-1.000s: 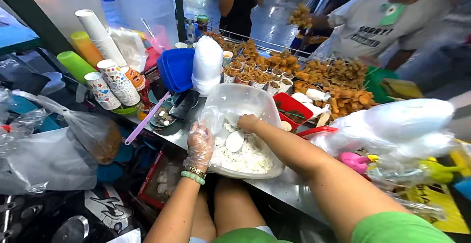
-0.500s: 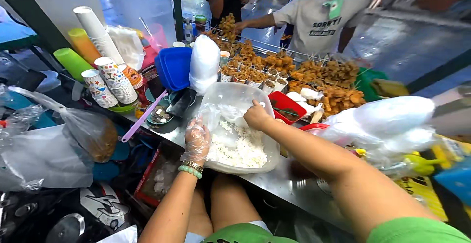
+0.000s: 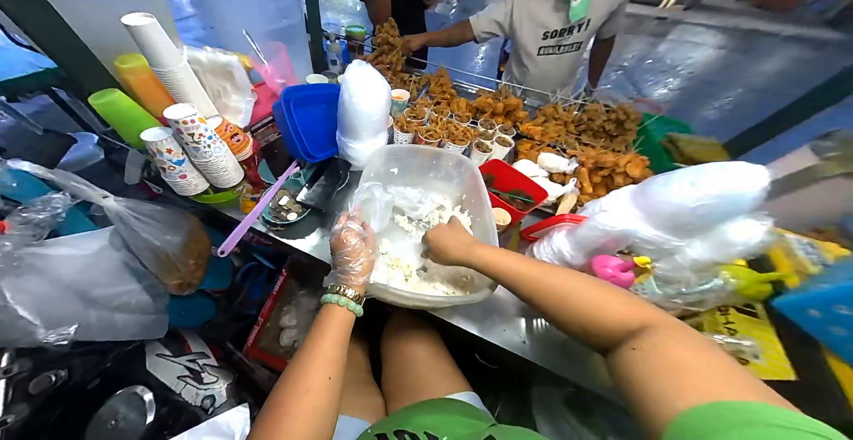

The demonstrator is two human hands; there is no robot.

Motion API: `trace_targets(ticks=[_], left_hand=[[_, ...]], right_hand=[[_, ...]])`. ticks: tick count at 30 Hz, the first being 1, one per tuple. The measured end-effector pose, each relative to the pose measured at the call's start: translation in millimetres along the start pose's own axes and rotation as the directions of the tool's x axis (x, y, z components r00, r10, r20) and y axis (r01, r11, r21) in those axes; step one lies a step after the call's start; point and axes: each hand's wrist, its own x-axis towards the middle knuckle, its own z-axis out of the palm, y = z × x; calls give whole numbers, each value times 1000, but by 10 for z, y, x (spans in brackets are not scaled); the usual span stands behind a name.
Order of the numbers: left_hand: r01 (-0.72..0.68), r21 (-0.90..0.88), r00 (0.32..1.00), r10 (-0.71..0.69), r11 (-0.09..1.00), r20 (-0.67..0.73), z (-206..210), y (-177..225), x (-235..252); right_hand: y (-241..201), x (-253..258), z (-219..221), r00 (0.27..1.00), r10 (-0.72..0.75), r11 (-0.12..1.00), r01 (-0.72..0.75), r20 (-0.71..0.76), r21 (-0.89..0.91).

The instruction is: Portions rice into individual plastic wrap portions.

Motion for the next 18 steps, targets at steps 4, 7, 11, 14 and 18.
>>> trace_targets(ticks=[4,7,11,14,18], left_hand=[[13,19,1000,-14,1000,17,-11,18,-6],[25,18,999,-25,1000,34,-22,27,2],[38,24,998,-39,999,54,-21,31,4],[24,5,999,-24,1000,29,2,5,12],[34,28,998,-36,999,59,-2,23,20]], right_hand=[[63,322,26,993,97,991,-91,-69,96],[95,526,177,991,-137,977,133,11,166],[62,345,192,943,-310,943,289,121,163],[80,183,163,944,-301,937,266,134,228],[-16,106,186,969,-196,923,130,151,363]])
